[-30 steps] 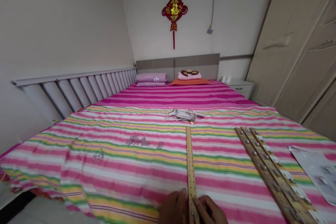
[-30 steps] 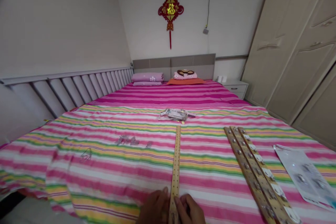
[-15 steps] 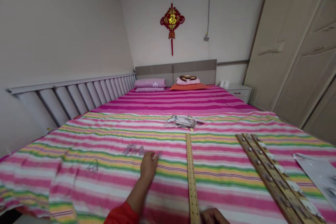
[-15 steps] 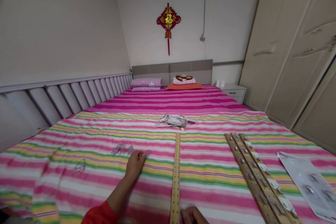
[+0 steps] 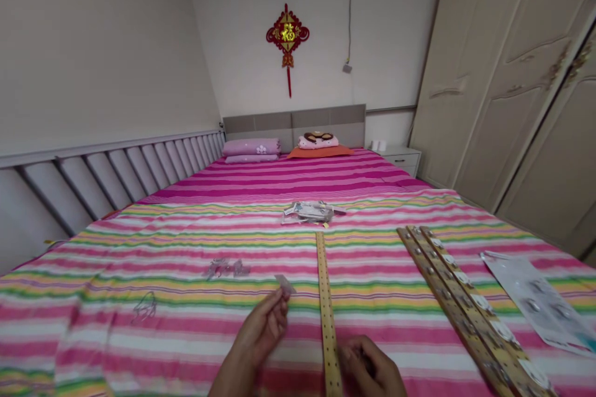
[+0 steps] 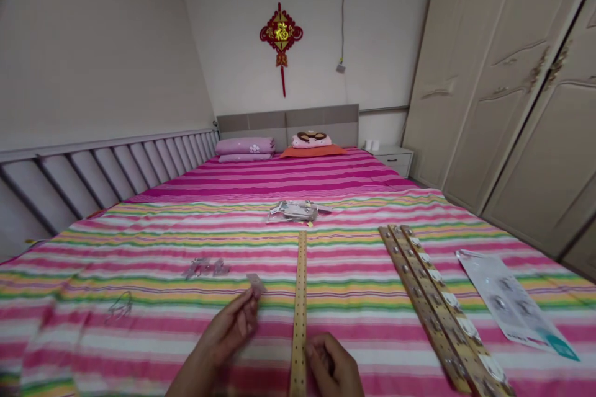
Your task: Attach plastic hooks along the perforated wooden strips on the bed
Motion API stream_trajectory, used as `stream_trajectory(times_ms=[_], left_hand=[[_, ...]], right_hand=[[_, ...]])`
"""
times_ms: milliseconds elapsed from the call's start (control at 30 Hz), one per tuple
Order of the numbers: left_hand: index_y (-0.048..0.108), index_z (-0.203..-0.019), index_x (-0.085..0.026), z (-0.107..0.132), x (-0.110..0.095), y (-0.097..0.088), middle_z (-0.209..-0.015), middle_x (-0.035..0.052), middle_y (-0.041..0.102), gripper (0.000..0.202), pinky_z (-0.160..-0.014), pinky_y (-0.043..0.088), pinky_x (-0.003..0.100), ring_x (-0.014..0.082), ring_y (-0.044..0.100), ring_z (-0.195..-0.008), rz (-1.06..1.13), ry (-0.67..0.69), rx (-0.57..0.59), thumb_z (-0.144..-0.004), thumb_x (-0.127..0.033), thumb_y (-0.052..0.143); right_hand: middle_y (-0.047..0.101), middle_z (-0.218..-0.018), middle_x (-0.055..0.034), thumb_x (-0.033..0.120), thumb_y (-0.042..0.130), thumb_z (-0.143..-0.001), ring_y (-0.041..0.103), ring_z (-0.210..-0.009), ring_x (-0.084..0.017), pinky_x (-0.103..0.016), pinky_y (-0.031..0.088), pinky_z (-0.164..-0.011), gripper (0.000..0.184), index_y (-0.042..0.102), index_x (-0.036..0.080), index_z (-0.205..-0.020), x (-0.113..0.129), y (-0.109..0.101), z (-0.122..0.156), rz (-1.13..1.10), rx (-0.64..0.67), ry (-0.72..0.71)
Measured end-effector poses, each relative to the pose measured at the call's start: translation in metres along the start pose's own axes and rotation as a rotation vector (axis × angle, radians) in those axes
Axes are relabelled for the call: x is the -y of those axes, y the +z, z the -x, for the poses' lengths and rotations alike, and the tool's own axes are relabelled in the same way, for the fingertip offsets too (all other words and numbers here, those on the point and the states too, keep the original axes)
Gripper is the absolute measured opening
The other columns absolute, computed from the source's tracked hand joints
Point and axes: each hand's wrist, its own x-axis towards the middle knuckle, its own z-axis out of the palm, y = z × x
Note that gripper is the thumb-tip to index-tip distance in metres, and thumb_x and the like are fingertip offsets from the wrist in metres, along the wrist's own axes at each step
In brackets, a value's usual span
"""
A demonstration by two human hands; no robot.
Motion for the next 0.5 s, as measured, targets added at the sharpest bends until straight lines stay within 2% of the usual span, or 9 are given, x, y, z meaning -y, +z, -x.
stream_trajectory(times_ms=[67, 167, 267, 333, 500], left_hand=[[0.06, -0.083, -0.013, 0.019, 0.017, 0.007, -0.067, 0.0004, 0.067, 0.006, -0.05, 0.046, 0.014, 0.0054, 0.062, -0.052, 0.184, -0.137, 0.053, -0.083, -0.007, 0.058], [0.059, -0.081, -0.012, 0.037, 0.043, 0.013, -0.065, 0.0001, 0.067, 0.008, -0.049, 0.046, 0.015, 0.0055, 0.061, -0.05, 0.27, -0.221, 0.099, -0.085, -0.007, 0.055], [0.059, -0.077, -0.012, 0.047, 0.065, 0.013, -0.063, -0.0009, 0.065, 0.006, -0.05, 0.045, 0.014, 0.0049, 0.06, -0.05, 0.254, -0.242, 0.179, -0.079, -0.009, 0.064], [0.06, -0.074, -0.011, 0.052, 0.075, 0.012, -0.062, -0.0011, 0.064, 0.012, -0.052, 0.045, 0.015, 0.0051, 0.059, -0.05, 0.217, -0.239, 0.24, -0.073, -0.014, 0.072], [0.063, -0.074, -0.013, 0.063, 0.084, 0.01, -0.063, -0.0016, 0.063, 0.018, -0.055, 0.043, 0.015, 0.0042, 0.056, -0.053, 0.107, -0.166, 0.325, -0.069, -0.023, 0.078]], right_hand=[[0.05, -0.058, 0.0021, 0.056, 0.06, -0.076, 0.043, -0.053, -0.012, -0.022, 0.036, -0.048, 0.039, 0.065, 0.018, -0.074, 0.013, 0.002, 0.0, -0.003, 0.041, -0.011], [0.047, -0.058, 0.0035, 0.049, 0.062, -0.078, 0.04, -0.051, -0.011, -0.021, 0.034, -0.046, 0.032, 0.066, 0.017, -0.083, 0.026, 0.006, 0.004, -0.003, 0.056, -0.038], [0.051, -0.062, 0.0029, 0.042, 0.065, -0.077, 0.041, -0.048, -0.01, -0.02, 0.035, -0.045, 0.028, 0.065, 0.018, -0.093, 0.033, 0.008, 0.011, 0.0, 0.011, -0.094], [0.057, -0.07, 0.0008, 0.037, 0.066, -0.077, 0.043, -0.048, -0.009, -0.02, 0.038, -0.045, 0.027, 0.064, 0.019, -0.098, 0.036, 0.006, 0.016, 0.013, -0.024, -0.154], [0.06, -0.077, -0.0012, 0.027, 0.065, -0.08, 0.048, -0.049, -0.009, -0.02, 0.041, -0.046, 0.017, 0.065, 0.023, -0.096, 0.046, 0.001, 0.024, 0.061, -0.031, -0.337]])
